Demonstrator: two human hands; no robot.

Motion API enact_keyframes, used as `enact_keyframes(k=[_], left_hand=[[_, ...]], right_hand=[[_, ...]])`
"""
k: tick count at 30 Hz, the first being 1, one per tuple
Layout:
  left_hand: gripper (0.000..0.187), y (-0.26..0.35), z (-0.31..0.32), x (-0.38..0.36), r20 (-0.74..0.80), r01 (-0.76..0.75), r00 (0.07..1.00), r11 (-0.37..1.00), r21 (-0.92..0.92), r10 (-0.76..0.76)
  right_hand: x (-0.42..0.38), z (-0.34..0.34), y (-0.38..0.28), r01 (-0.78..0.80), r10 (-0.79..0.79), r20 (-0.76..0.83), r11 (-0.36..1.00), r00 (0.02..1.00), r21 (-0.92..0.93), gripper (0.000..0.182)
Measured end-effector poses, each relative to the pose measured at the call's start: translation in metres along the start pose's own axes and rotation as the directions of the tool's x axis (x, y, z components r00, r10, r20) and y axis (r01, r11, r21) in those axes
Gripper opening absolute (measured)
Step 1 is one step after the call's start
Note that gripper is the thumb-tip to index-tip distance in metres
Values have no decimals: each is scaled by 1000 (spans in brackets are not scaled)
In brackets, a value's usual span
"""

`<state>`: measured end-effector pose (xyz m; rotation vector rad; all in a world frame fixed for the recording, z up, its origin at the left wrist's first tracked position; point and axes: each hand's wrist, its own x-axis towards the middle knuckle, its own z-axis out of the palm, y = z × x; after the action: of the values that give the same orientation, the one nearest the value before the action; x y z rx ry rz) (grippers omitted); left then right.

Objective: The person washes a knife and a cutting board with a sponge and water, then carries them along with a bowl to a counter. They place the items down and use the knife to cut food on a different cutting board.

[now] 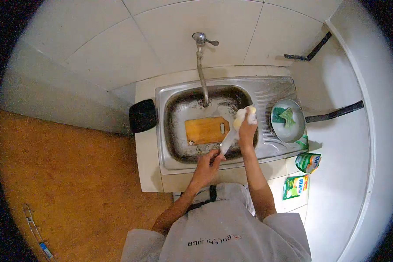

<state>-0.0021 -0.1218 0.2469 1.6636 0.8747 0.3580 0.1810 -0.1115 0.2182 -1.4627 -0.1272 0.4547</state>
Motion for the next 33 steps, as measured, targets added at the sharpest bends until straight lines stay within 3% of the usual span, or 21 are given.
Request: enact_keyframes(k=[1,3,4,5,7,10,11,12,13,14,15,17,19,21,24,26,28,30,32,33], left_hand=[[21,3,-1,0,-1,0,1000,1000,-4,0],[22,10,-6,2,11,-15,1000,998,66,14],[22,9,-6,4,8,-14,1000,998,65,14],[22,6,-6,6,-49,-85,995,991,106,91],[22,1,-6,8,-99,-151,981,977,152,167],[22,9,-10,7,-86,-197,973,965,173,213],[22,16,-11,5,-21,-75,997,991,110,77],[23,23,-11,3,51,54,997,997,54,-57],[23,21,-10,2,51,54,997,997,52,-56],[23,17,-7,-1,40,-6,999,999,47,4],[24,15,-7,-3,28,-66,998,997,43,65],[23,18,-9,-4,47,-19,999,998,59,16],[22,17,-7,-4,66,33,997,997,68,-37],[21,13,-5,-4,-8,-25,1000,1000,-10,25],[21,16,-11,1,0,-73,997,995,62,73],[21,13,-10,1,-59,-111,991,988,109,118],[21,12,-11,0,-112,-146,980,975,165,165],[20,13,-12,1,-51,-108,992,981,162,118],[20,16,-13,0,-15,-66,998,990,127,69],[20,17,-13,0,17,-19,1000,995,97,17]], right_hand=[[-1,-2,9,1,-1,1,1000,1000,-4,29],[-5,-8,57,113,-92,83,949,992,-294,27],[-15,-1,88,201,-221,-38,937,975,-287,27],[-48,8,20,161,-148,71,960,986,-231,26],[-65,13,2,-177,178,102,984,979,-24,27],[-62,4,-3,-199,223,188,970,956,-138,27],[-56,1,6,-199,223,186,970,957,-137,27],[-46,-1,22,104,-80,90,948,993,-302,28],[-40,2,12,363,-387,52,800,921,-478,30],[-26,-6,-6,-21,31,21,926,999,-377,33],[-23,1,-22,143,-143,7,983,990,-112,38],[19,-16,37,265,-266,27,940,964,-215,39],[5,-8,12,210,-211,13,959,977,-190,37],[-8,-3,14,153,-155,5,974,988,-166,35],[-39,-3,48,276,-244,136,906,960,-320,34],[-61,4,46,-46,69,109,979,992,-199,29],[-62,3,42,-53,76,115,980,990,-189,29],[-55,0,48,-60,81,113,983,990,-176,29],[-33,-7,67,287,-234,179,880,956,-378,30],[-29,-6,44,290,-239,178,878,955,-381,30]])
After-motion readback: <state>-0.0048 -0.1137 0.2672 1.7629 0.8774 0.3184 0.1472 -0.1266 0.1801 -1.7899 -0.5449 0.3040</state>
